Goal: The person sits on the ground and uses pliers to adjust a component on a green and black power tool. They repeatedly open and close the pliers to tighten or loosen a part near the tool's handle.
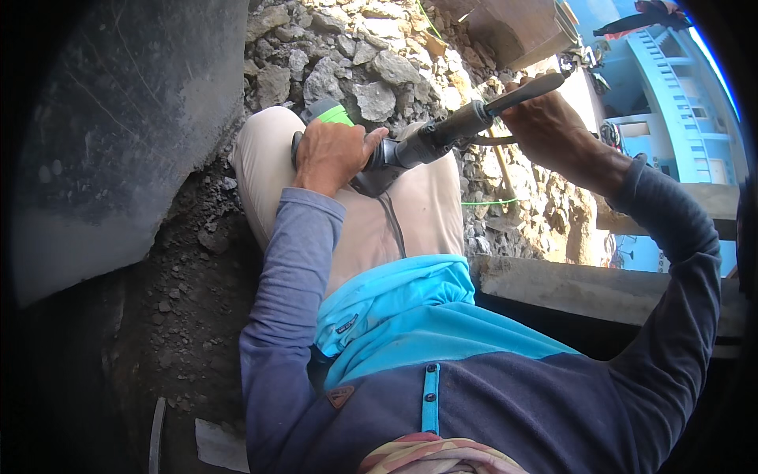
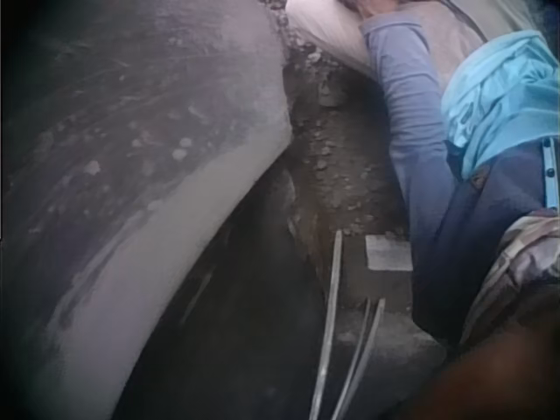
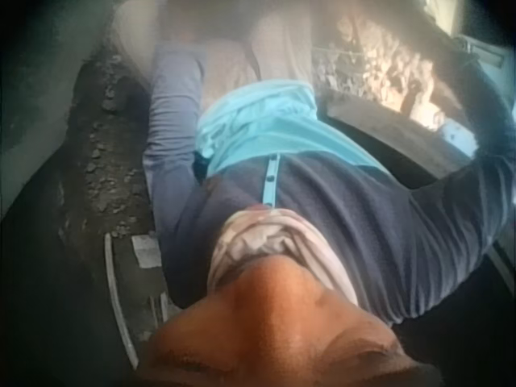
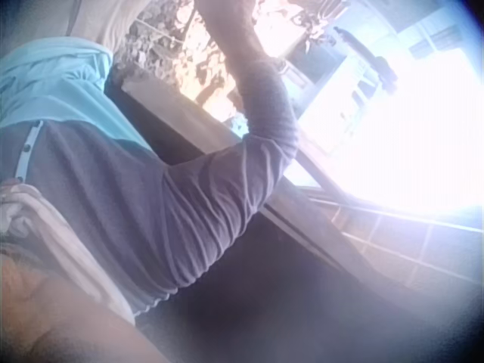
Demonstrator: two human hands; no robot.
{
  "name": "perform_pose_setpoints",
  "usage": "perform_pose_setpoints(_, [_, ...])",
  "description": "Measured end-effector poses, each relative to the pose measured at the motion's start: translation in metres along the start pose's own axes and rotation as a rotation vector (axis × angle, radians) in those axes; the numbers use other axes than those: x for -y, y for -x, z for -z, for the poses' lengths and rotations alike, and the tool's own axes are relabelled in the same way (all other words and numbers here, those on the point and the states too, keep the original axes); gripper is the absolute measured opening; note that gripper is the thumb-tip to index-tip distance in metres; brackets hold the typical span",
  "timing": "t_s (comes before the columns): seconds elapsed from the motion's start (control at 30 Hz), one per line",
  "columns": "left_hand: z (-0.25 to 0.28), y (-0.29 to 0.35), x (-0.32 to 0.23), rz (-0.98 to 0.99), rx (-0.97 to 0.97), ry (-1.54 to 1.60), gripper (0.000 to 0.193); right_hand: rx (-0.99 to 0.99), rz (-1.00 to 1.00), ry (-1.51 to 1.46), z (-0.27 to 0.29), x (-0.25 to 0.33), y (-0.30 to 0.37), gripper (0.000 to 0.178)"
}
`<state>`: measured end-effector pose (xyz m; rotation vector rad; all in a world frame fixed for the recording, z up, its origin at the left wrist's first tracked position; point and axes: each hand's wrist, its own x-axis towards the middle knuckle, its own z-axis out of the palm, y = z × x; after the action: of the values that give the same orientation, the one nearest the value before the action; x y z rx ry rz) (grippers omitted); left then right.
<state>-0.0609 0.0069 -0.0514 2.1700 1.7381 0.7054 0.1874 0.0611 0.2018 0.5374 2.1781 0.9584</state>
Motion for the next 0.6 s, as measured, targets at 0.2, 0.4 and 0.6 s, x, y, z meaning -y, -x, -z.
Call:
perform_pose_setpoints(0.2, [-0.001, 0.0, 0.002, -0.012, -0.001, -0.001, 0.07, 0.326, -0.04, -0.155, 0.013, 0.001, -0.006, 0.012])
perform_pose_setpoints(0.4, [0.002, 0.001, 0.002, -0.011, -0.007, 0.017, 0.07, 0.165, -0.023, -0.095, -0.001, 0.002, 0.01, 0.03])
perform_pose_setpoints(0.6, [-0.002, -0.002, 0.002, -0.018, -0.032, -0.011, 0.07, 0.095, -0.092, -0.001, -0.003, 0.005, 0.01, 0.042])
